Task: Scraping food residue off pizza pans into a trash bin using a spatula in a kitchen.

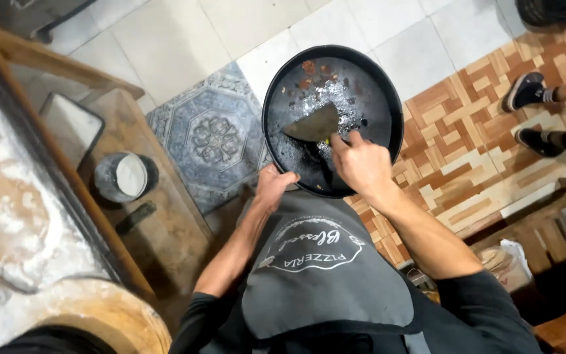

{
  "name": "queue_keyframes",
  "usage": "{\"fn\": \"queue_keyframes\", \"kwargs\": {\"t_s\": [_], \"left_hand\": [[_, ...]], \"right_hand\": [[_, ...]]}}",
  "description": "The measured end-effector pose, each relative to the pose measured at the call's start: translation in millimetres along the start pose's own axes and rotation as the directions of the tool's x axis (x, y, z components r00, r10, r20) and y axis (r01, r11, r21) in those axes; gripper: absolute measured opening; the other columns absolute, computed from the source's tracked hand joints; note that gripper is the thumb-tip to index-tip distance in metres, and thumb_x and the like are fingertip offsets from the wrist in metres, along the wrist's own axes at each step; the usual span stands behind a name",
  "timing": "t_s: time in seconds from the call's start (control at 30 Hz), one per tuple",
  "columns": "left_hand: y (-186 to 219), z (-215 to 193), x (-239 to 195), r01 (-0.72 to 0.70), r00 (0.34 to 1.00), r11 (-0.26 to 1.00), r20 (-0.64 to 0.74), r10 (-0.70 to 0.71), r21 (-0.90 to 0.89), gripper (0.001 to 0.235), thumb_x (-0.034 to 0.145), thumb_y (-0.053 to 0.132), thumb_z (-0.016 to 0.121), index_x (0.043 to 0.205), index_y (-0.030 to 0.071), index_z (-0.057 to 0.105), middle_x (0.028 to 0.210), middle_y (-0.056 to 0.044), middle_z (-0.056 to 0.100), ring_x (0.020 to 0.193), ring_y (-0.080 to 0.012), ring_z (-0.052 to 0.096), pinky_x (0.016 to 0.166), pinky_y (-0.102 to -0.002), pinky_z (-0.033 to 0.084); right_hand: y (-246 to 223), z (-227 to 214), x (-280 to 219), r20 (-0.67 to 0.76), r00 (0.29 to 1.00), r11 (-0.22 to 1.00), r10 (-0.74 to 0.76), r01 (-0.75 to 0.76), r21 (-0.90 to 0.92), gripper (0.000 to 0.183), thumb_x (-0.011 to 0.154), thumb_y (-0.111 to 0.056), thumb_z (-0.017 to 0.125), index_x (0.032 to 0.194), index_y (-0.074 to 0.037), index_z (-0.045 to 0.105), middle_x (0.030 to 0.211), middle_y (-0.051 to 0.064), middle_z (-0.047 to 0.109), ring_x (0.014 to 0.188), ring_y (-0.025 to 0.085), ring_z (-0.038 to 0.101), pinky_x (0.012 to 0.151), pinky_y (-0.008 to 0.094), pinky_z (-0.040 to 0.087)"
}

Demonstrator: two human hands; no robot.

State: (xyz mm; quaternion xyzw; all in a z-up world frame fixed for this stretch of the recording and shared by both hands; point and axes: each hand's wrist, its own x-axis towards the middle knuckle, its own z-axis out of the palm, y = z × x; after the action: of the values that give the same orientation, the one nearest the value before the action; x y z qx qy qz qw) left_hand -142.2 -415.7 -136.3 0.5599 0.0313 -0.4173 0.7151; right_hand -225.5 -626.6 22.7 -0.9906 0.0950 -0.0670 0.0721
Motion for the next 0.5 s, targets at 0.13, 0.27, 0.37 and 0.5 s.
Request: {"fn": "queue_keyframes", "kwargs": {"t_s": [0.13,0.27,0.37,0.5], "left_hand": [[13,49,12,0.067,0.997,0.995,0.022,-0.069,0.074,0.018,0.076,-0.001,0.07,0.093,0.001,0.072,0.089,-0.003,0.073,0.077,-0.0124,0.066,0.073,-0.029,0.054],[1,82,25,0.068,0.993,0.99,0.091,-0.079,0.123,0.023,0.072,-0.005,0.071,0.095,-0.001,0.071,0.089,-0.004,0.073,0.077,-0.0136,0.067,0.073,-0.03,0.055],[-1,110,41,0.105,0.973,0.955,0.172,-0.156,0.277,0.018,0.077,-0.004,0.072,0.095,-0.005,0.071,0.089,-0.006,0.071,0.075,-0.0142,0.063,0.071,-0.031,0.053],[9,140,67,0.188,0.947,0.959,0.219,-0.234,0.213,0.022,0.077,-0.004,0.069,0.099,-0.004,0.07,0.091,-0.007,0.074,0.076,-0.0135,0.067,0.073,-0.029,0.055]], "right_hand": [[41,7,6,0.015,0.986,0.985,0.164,-0.163,-0.047,0.012,0.098,-0.018,0.066,0.103,-0.008,0.071,0.081,0.015,0.067,0.058,0.03,0.068,0.045,0.042,0.052],[57,-11,-27,-0.075,0.975,0.976,0.208,-0.213,-0.055,0.027,0.082,-0.021,0.067,0.103,-0.005,0.073,0.075,0.021,0.067,0.047,0.031,0.066,0.039,0.042,0.052],[103,8,-14,-0.109,0.93,0.93,0.35,-0.359,-0.075,0.012,0.092,-0.019,0.068,0.089,-0.007,0.07,0.077,0.018,0.066,0.052,0.032,0.066,0.043,0.043,0.052],[150,-27,-48,-0.095,0.893,0.894,0.44,-0.446,-0.056,0.016,0.091,-0.025,0.072,0.105,-0.017,0.076,0.083,0.01,0.065,0.065,0.029,0.069,0.053,0.041,0.054]]}}
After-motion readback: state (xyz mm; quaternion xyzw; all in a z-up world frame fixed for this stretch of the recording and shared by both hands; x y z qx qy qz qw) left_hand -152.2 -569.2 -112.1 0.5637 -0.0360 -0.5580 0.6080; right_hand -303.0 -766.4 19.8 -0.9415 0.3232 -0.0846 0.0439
